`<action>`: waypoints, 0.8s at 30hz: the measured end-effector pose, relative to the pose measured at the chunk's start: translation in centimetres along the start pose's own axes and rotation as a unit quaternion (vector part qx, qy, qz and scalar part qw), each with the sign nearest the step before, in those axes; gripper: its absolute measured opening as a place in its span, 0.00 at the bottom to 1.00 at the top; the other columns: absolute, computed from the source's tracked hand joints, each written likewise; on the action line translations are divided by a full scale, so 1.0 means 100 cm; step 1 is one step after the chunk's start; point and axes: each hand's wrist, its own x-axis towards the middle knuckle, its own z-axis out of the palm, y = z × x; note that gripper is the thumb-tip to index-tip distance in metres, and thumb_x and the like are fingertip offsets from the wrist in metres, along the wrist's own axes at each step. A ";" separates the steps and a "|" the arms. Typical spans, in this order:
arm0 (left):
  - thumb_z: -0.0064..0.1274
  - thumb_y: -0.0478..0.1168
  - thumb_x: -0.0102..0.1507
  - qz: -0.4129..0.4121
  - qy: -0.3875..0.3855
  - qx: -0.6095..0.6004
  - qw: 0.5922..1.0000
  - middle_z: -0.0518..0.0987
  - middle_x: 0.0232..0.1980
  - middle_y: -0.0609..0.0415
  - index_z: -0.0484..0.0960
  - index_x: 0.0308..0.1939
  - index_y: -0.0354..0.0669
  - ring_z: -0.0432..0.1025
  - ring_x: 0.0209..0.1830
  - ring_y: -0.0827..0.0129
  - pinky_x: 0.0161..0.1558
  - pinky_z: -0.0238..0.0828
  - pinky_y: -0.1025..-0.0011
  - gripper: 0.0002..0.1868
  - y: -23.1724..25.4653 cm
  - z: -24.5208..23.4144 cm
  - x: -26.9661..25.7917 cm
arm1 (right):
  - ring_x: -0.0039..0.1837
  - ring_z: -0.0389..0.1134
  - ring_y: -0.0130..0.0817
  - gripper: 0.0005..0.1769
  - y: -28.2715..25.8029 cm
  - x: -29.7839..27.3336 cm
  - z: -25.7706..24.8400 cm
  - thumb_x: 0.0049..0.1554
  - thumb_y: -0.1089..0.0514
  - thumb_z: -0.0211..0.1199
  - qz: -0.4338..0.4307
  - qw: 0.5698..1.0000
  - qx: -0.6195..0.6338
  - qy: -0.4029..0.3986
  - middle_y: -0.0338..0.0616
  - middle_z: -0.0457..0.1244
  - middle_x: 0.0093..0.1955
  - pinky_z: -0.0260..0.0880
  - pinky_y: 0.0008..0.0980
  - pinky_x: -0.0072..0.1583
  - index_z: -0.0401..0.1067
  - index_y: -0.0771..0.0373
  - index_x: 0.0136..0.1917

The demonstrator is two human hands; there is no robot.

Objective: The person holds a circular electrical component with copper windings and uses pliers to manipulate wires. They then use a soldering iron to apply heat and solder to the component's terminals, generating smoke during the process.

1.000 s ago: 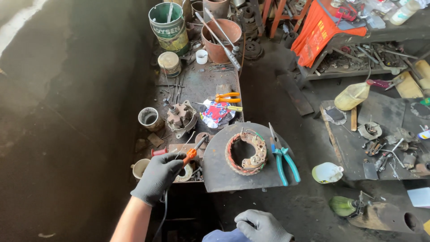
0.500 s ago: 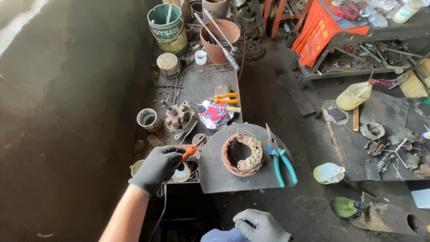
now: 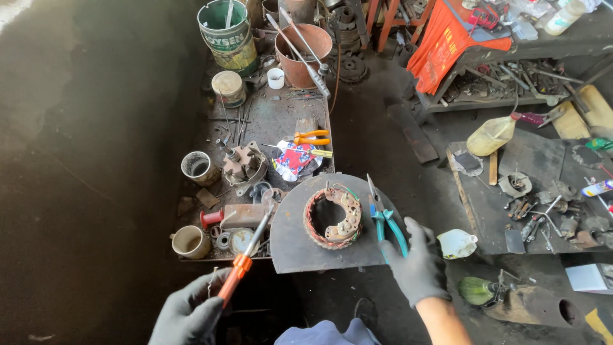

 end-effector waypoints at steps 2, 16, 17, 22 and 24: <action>0.60 0.38 0.52 0.021 -0.017 -0.002 1.000 0.90 0.57 0.37 0.84 0.63 0.25 0.79 0.55 0.62 0.65 0.60 0.72 0.35 -0.031 0.002 0.002 | 0.68 0.65 0.49 0.49 -0.016 0.005 -0.003 0.44 0.34 0.70 0.045 0.995 -0.081 -0.049 0.41 0.56 0.73 0.68 0.50 0.63 0.60 0.42 0.76; 0.53 0.33 0.53 -0.011 0.063 -0.160 0.985 0.83 0.64 0.33 0.77 0.67 0.22 0.75 0.62 0.54 0.63 0.62 0.66 0.36 -0.107 0.048 -0.001 | 0.55 0.68 0.60 0.45 0.019 -0.010 0.024 0.44 0.39 0.69 0.004 0.996 -0.087 0.010 0.46 0.59 0.59 0.71 0.63 0.51 0.59 0.37 0.73; 0.53 0.33 0.53 -0.011 0.062 -0.160 0.985 0.83 0.64 0.33 0.77 0.67 0.22 0.75 0.62 0.54 0.63 0.62 0.66 0.36 -0.111 0.051 0.000 | 0.55 0.68 0.60 0.45 0.016 -0.007 0.020 0.44 0.39 0.69 0.004 0.996 -0.088 0.011 0.46 0.59 0.59 0.71 0.63 0.51 0.59 0.37 0.73; 0.54 0.28 0.56 0.047 0.072 -0.217 0.972 0.81 0.62 0.29 0.74 0.67 0.18 0.74 0.60 0.51 0.64 0.64 0.63 0.33 -0.137 0.055 0.007 | 0.54 0.67 0.62 0.45 0.020 0.012 0.023 0.47 0.35 0.67 -0.072 0.992 -0.105 -0.001 0.53 0.61 0.55 0.70 0.59 0.51 0.58 0.44 0.74; 0.54 0.29 0.56 0.030 0.077 -0.175 0.981 0.82 0.61 0.32 0.76 0.67 0.21 0.75 0.56 0.54 0.60 0.65 0.65 0.33 -0.132 0.054 0.003 | 0.53 0.68 0.61 0.44 0.019 0.014 0.016 0.48 0.32 0.65 -0.071 0.991 -0.115 -0.020 0.51 0.61 0.57 0.70 0.59 0.50 0.59 0.45 0.73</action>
